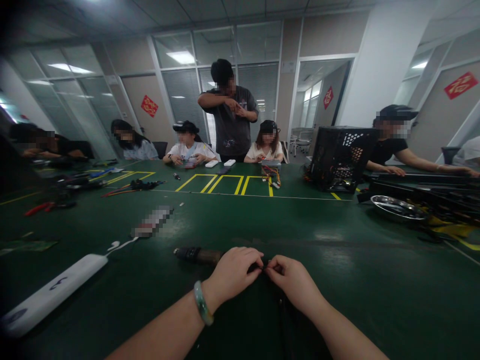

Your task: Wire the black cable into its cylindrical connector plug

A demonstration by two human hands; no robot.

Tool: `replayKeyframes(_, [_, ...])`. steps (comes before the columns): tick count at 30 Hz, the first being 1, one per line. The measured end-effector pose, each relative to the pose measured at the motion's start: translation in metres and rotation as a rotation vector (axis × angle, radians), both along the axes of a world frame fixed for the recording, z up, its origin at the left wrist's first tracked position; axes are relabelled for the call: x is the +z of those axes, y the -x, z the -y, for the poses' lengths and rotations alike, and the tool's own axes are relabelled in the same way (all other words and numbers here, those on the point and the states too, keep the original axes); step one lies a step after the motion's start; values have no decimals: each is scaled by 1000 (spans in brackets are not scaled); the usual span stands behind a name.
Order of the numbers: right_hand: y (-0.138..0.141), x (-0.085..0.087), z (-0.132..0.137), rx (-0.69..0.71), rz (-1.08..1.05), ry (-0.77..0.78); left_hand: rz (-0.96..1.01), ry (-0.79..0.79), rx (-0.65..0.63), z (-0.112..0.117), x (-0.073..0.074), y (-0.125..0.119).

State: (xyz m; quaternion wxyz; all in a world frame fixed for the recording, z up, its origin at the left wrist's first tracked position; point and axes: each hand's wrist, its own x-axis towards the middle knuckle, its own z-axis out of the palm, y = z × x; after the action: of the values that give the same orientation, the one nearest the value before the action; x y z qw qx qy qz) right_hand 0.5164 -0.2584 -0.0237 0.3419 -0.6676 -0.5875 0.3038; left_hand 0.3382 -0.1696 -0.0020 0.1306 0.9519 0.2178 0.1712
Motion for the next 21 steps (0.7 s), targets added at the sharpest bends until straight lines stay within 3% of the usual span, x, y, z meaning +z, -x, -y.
replayKeyframes(21, [-1, -1, 0, 16, -21, 8, 31, 15, 4, -1, -4, 0])
